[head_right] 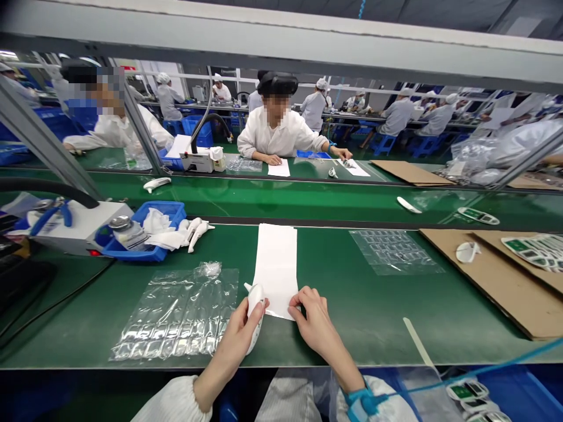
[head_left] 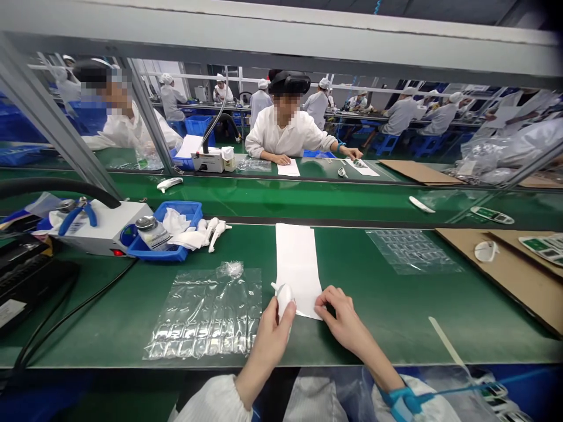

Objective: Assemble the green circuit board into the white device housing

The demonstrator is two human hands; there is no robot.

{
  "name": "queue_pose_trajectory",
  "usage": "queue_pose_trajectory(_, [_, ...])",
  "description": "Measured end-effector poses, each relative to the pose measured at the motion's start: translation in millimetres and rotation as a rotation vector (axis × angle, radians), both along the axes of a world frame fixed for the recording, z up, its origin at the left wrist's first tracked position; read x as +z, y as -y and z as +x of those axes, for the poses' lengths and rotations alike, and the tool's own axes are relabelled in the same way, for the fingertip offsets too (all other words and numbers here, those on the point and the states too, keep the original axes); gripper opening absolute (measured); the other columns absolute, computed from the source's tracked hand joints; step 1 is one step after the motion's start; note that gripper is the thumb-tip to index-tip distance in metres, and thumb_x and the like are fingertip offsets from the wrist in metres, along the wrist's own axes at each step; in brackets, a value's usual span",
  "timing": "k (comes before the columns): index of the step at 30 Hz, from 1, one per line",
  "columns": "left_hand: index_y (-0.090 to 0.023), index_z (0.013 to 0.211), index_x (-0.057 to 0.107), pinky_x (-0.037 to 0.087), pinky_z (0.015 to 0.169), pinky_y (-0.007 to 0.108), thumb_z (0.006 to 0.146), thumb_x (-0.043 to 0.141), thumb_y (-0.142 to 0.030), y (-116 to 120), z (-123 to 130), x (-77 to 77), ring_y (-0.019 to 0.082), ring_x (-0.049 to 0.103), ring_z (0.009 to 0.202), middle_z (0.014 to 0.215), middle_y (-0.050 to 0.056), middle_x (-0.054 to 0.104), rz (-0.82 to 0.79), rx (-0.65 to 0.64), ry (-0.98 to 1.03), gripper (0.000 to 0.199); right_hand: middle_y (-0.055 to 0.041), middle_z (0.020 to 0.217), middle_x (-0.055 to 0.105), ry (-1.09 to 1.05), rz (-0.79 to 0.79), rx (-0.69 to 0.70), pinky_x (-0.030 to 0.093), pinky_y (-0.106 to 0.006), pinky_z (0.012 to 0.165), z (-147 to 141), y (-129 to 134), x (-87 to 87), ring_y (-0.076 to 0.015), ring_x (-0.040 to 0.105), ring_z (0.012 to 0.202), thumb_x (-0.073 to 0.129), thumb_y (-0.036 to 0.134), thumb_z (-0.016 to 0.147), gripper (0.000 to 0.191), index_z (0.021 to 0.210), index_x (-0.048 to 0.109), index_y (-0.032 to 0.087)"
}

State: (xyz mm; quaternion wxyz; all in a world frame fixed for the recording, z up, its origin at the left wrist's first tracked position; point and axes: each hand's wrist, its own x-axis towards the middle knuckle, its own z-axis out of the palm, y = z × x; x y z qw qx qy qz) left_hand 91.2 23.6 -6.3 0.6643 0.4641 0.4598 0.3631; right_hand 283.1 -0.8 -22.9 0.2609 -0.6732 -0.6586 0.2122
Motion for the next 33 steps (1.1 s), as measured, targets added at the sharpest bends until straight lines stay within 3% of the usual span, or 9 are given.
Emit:
queue_pose_trajectory(5, [-0.016, 0.107, 0.063, 0.041, 0.096, 0.036, 0.081, 0.059, -0.056, 1.4, 1.3, 3.6, 0.028, 0.059, 0.107, 0.103, 0.01, 0.07, 0.01, 0.03, 0.026, 0.048, -0.0018, 0.078, 0.052, -0.267, 0.191, -0.072, 0.04, -0.032, 0.069, 4.7, 7.1, -5.9, -0.0185, 0.05, 0.074, 0.047, 0.033, 0.092, 0.02, 0.075, 0.049, 0.022])
queue_pose_trajectory(9, [-0.015, 0.095, 0.063, 0.047, 0.078, 0.028, 0.087, 0.048, -0.058, 7.3, -3.3, 11.1, 0.019, 0.062, 0.081, 0.084, 0.007, 0.068, -0.011, 0.008, 0.096, 0.046, 0.0003, 0.076, 0.048, -0.545, 0.204, -0.141, 0.04, -0.026, 0.06, -5.6, 21.4, 16.4, -0.0149, 0.046, 0.067, 0.052, 0.039, 0.091, 0.023, 0.077, 0.051, 0.021])
queue_pose_trajectory(12, [-0.015, 0.084, 0.06, 0.041, 0.053, 0.023, 0.089, 0.039, -0.062, 17.9, -10.5, 15.6, 0.011, 0.052, 0.055, 0.071, 0.002, 0.062, -0.148, -0.043, 0.279, 0.051, 0.0003, 0.075, 0.049, -0.62, 0.106, -0.028, 0.038, -0.025, 0.058, -31.5, 31.9, 42.5, -0.0145, 0.046, 0.066, 0.054, 0.038, 0.091, 0.023, 0.077, 0.054, 0.021])
queue_pose_trajectory(16, [-0.015, 0.08, 0.057, 0.032, 0.044, 0.021, 0.089, 0.034, -0.065, 35.8, -21.4, 15.8, 0.009, 0.044, 0.043, 0.051, -0.002, 0.052, -0.314, -0.003, 0.397, 0.056, -0.001, 0.075, 0.055, -0.658, -0.04, 0.157, 0.042, -0.027, 0.066, -69.6, 34.1, 61.7, -0.0165, 0.053, 0.07, 0.049, 0.034, 0.094, 0.023, 0.075, 0.053, 0.021])
queue_pose_trajectory(20, [-0.015, 0.069, 0.053, 0.029, 0.043, 0.02, 0.087, 0.037, -0.067, 48.0, -30.4, 12.2, 0.008, 0.042, 0.04, 0.044, -0.002, 0.049, -0.353, 0.079, 0.344, 0.058, -0.0002, 0.076, 0.055, -0.563, -0.067, 0.217, 0.042, -0.027, 0.067, -90.1, 25.3, 60.6, -0.0155, 0.053, 0.07, 0.047, 0.028, 0.095, 0.021, 0.075, 0.051, 0.021])
queue_pose_trajectory(24, [-0.013, 0.072, 0.056, 0.03, 0.043, 0.021, 0.083, 0.039, -0.071, 50.4, -35.2, 8.9, 0.009, 0.043, 0.039, 0.044, -0.001, 0.05, -0.384, 0.145, 0.329, 0.061, 0.0011, 0.076, 0.053, -0.484, -0.075, 0.245, 0.04, -0.025, 0.065, -97.4, 18.3, 56.9, -0.0135, 0.052, 0.068, 0.045, 0.02, 0.095, 0.018, 0.077, 0.051, 0.021])
queue_pose_trajectory(33, [-0.013, 0.075, 0.057, 0.031, 0.042, 0.02, 0.08, 0.042, -0.074, 52.0, -38.9, 2.3, 0.008, 0.043, 0.038, 0.044, -0.001, 0.052, -0.459, 0.142, 0.358, 0.063, 0.0046, 0.066, 0.049, -0.545, -0.155, 0.226, 0.039, -0.024, 0.06, -100.6, 14.2, 51.7, -0.0115, 0.051, 0.06, 0.044, 0.019, 0.094, 0.015, 0.08, 0.05, 0.021])
